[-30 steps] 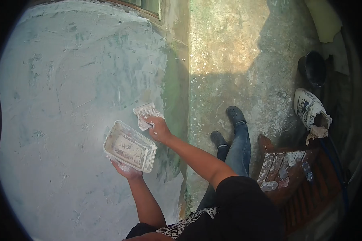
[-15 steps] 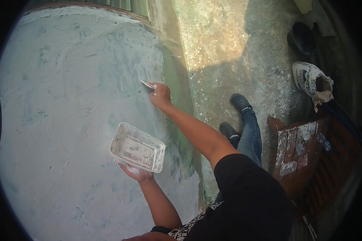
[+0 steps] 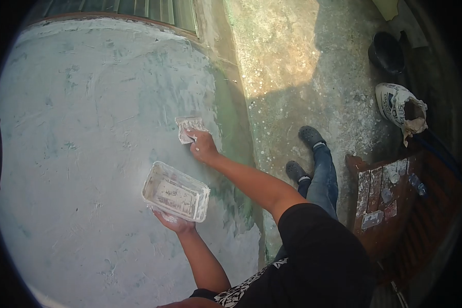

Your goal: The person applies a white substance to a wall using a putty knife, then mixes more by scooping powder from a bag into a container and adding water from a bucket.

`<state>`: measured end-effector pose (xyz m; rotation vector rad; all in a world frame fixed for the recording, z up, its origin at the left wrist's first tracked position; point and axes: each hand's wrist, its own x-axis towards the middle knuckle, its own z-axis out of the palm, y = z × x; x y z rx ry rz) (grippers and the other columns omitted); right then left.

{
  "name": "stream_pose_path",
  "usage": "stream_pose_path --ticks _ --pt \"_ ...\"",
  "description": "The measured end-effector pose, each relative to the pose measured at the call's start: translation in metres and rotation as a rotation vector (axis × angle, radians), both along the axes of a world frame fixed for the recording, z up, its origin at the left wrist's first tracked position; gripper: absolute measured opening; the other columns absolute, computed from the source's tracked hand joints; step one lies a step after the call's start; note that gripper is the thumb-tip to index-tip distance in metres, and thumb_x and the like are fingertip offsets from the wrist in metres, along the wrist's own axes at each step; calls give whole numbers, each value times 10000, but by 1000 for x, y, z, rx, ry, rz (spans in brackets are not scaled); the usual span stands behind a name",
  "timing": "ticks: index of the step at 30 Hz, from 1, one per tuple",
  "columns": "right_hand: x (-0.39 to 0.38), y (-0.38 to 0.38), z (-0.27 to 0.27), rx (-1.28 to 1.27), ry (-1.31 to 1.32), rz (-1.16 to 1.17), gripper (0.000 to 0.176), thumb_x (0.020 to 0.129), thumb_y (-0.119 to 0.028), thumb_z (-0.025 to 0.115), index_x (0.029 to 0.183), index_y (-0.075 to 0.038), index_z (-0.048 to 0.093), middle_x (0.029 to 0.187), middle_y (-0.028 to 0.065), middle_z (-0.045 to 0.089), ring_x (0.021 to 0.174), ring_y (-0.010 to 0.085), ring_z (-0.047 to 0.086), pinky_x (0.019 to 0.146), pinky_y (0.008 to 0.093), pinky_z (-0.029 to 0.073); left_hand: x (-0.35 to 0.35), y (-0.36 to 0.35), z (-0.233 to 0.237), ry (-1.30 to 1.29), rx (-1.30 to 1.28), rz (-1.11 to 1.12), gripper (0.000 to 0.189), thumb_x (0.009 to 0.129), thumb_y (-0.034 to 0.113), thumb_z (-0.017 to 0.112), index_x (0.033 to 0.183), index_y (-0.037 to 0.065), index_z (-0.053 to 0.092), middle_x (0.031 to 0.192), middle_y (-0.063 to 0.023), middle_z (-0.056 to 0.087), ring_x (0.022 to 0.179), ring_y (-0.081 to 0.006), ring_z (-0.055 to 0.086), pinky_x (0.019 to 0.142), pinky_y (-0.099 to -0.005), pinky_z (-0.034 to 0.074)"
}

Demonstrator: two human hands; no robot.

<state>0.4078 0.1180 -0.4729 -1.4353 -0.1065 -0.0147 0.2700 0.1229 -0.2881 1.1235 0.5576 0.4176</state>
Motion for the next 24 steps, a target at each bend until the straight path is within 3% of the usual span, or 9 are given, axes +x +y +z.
stream_pose_path --ticks 4,6,7,9,11,14,17,22,24 --pt "-20 -44 -1 1 -54 225 505 669 45 484 1114 -48 704 1064 215 682 997 385 643 930 414 501 7 -4 -8 17 -67 44 729 962 614 331 1529 158 283 1551 -118 323 1401 -359 351 1136 -539 320" --pt "-3 -69 -23 -33 -114 593 515 675 51 476 1118 -69 709 1083 203 681 1004 394 632 913 415 505 15 -10 -11 62 -72 95 728 964 614 330 1524 150 291 1540 -116 340 1392 -352 366 1131 -533 330" --pt "0 -71 -28 -28 -123 603 515 675 51 476 1118 -69 709 1083 203 681 1004 394 632 913 415 505 13 -15 -9 54 -67 105 728 964 614 330 1524 150 291 1540 -116 340 1392 -352 366 1131 -533 330" --pt "21 -66 -37 -93 -128 306 517 684 63 464 1107 -95 718 1082 188 687 974 379 645 869 403 519 19 -21 -5 40 -44 57 731 967 616 320 1524 143 289 1538 -118 342 1391 -348 368 1131 -524 334" --pt "54 -62 -11 -29 178 149 502 698 66 464 1084 -115 730 1071 169 696 965 350 650 874 402 510 15 -21 -2 66 -6 73 731 968 614 320 1525 141 285 1539 -120 339 1393 -349 365 1132 -520 335" --pt "71 -41 -1 2 287 156 469 699 51 491 1067 -112 732 1080 170 695 963 338 654 893 412 502 7 -26 4 75 93 38 741 966 616 323 1531 139 269 1547 -124 323 1401 -352 350 1137 -517 328" --pt "39 -11 -4 -121 96 53 464 686 31 515 1070 -112 730 1045 163 703 935 344 646 907 427 486 6 -5 12 50 190 -72 762 959 625 331 1539 139 243 1562 -132 294 1415 -358 325 1149 -519 307" --pt "-25 -49 23 -6 -20 217 463 667 26 514 1049 -112 735 994 155 710 919 365 635 900 434 483 0 -8 21 56 128 64 786 954 619 356 1525 91 246 1559 -153 277 1411 -356 325 1143 -524 307" --pt "-17 -69 30 -89 -94 588 459 667 36 498 1039 -93 735 1026 166 704 929 386 641 867 429 507 3 -11 26 35 162 -6 804 944 629 364 1526 90 236 1563 -160 268 1407 -365 325 1146 -525 301"
